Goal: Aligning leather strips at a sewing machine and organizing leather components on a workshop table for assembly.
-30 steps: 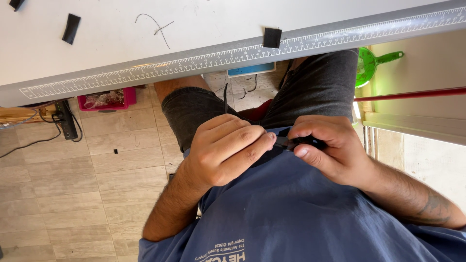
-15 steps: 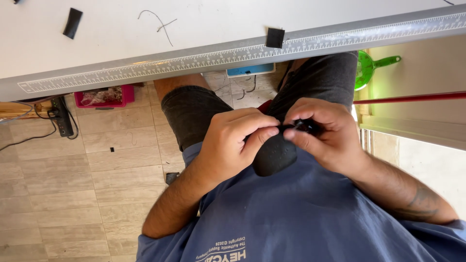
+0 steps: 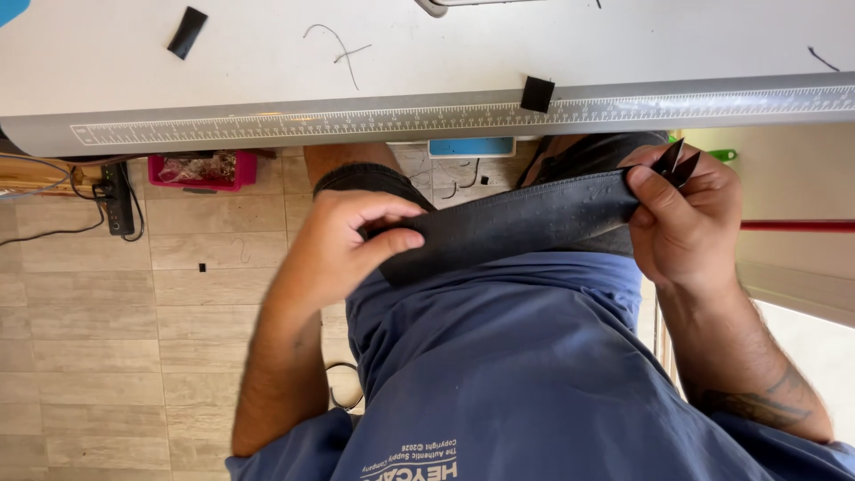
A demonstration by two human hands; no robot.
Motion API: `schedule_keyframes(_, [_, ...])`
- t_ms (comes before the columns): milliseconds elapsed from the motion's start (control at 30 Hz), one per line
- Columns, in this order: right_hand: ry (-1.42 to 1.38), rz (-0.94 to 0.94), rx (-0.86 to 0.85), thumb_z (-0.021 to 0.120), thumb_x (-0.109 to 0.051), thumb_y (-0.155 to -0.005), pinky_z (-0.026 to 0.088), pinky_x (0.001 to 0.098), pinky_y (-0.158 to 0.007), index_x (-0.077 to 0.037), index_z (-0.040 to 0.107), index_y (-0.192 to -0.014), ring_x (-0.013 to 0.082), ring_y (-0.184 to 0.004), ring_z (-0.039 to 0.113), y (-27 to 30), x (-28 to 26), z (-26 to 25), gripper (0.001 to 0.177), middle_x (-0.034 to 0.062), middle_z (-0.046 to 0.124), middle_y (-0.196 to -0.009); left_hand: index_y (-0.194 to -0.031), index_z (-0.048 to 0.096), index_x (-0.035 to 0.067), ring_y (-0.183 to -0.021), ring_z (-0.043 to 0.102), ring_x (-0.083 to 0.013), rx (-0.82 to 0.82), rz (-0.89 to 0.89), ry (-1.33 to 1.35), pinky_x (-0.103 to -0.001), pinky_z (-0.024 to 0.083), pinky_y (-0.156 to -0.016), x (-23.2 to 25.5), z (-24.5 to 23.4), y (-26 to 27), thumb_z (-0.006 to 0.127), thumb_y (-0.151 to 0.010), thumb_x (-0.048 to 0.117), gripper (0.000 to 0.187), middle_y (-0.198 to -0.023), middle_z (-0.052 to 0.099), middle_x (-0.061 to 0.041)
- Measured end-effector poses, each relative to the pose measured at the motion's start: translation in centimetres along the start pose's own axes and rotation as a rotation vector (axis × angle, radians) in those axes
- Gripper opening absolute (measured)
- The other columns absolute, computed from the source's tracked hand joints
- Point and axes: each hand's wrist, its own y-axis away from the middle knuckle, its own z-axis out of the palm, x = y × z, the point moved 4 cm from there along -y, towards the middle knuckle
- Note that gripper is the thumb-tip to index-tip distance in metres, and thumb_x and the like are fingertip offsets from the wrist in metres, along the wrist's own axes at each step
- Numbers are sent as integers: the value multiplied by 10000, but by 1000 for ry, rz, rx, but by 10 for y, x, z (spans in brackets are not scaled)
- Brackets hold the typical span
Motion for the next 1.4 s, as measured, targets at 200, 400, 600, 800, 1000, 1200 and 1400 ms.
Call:
schedule_keyframes(200, [-90,162,10,693,-52,-941,300,189,-483,-76,635,-920,59,-519,346,-15,20,30,66,11,492,-731,-1092,739,122,-1085,711,-171,226,-292,41,-301,616,-938,-1,-79,-50,733,-871,-22,264,-1156,749,-44])
schedule_keyframes(400, [-271,233,4,656,4,-942,225,243,-446,-91,627,-909,73,-446,286,-21,57,83,105,-10,361,-584,-1151,621,80,-919,574,-167,872,297,-107,-293,478,-786,-22,-58,-77,664,-1011,53,149,-1034,597,-42])
schedule_keyframes(600, [-279,195,-46,647,66,-954,317,194,-451,17,607,-972,37,-445,347,-12,58,95,65,105,573,-692,-1043,582,106,-662,520,-74,1055,-241,720,-212,426,-591,-87,107,4,725,-963,215,197,-789,539,35])
schedule_keyframes(800, [-218,164,-174,628,91,-949,344,233,-482,63,603,-995,42,-502,354,9,69,91,59,47,442,-632,-1164,690,32,-973,753,-344,454,-297,1422,-465,557,-925,-79,127,-20,798,-920,257,348,-1059,761,-193])
schedule_keyframes(1000, [70,37,-157,629,104,-958,418,251,-500,117,627,-1032,63,-534,433,22,76,54,75,168,582,-658,-1052,767,-5,-882,762,-224,561,-288,1101,-369,626,-782,-105,148,-31,934,-690,-40,400,-972,782,-138])
schedule_keyframes(1200, [62,42,-162,390,-89,-1072,355,253,-445,126,646,-1035,120,-494,376,42,73,33,336,171,485,-639,-991,778,-8,-868,746,-164,674,-241,976,-348,634,-801,-78,147,-30,940,-676,-46,356,-908,786,-93])
schedule_keyframes(1400, [-65,151,-176,424,-103,-1097,347,243,-411,156,631,-1029,91,-477,342,45,83,33,338,159,470,-648,-979,778,10,-858,744,-139,685,-235,909,-333,635,-791,-68,149,-30,928,-695,-51,327,-889,787,-87])
